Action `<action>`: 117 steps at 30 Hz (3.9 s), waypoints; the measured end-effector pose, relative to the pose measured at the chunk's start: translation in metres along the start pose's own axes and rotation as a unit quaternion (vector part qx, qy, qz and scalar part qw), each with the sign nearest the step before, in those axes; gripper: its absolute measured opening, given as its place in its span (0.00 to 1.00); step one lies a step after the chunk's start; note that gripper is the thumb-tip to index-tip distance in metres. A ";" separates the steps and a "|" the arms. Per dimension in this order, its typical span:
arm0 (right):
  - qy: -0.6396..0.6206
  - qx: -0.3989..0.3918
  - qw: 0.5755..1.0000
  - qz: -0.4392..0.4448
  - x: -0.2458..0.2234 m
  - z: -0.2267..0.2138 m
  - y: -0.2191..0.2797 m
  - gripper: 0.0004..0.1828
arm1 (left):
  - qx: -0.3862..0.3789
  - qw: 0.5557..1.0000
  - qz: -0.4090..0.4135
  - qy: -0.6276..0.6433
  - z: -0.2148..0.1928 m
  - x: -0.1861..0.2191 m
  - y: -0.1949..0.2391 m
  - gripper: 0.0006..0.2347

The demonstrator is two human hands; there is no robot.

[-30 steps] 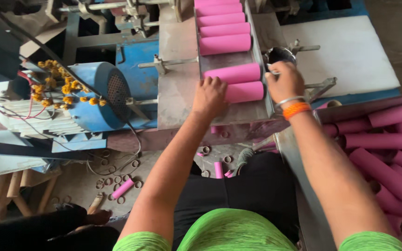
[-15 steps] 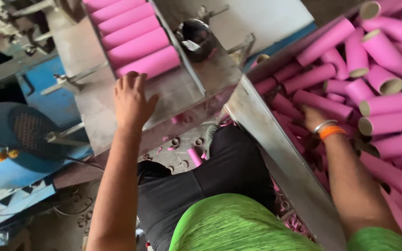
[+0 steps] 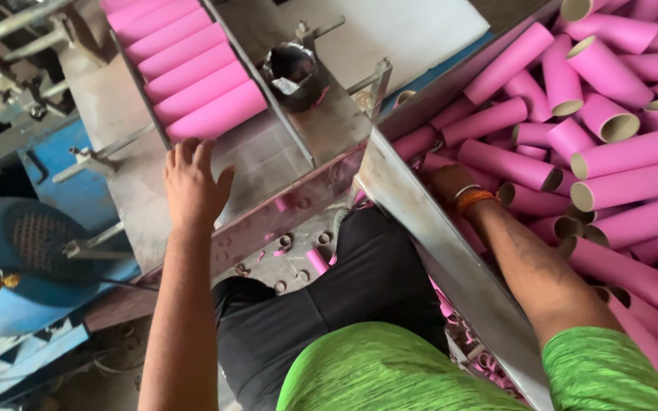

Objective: The person repeatedly picks up pink paper rolls from a large pile on the right and places them onto a conveyor belt on the left. The person handles the rolls one by one, moving them from the pile to the machine.

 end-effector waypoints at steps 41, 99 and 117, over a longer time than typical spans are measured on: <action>-0.440 0.302 0.841 -0.084 -0.250 -0.275 -0.047 0.13 | -0.121 0.992 -0.031 -0.032 0.018 0.013 -0.002 0.22; -0.212 0.156 0.948 0.178 0.143 -0.157 0.044 0.21 | 0.012 0.999 -0.003 0.048 0.000 0.009 -0.008 0.30; -0.459 0.327 0.821 -0.092 -0.253 -0.270 -0.051 0.14 | -0.101 0.994 -0.005 -0.032 0.001 0.019 -0.014 0.29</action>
Point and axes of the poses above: each hand's wrist, its own y-axis away from the middle knuckle, its own z-axis out of the palm, x = y × z, the point moved 1 cm from there along -y, towards the middle knuckle, and after that the axes turned 13 degrees about z, right-handed, at the moved point
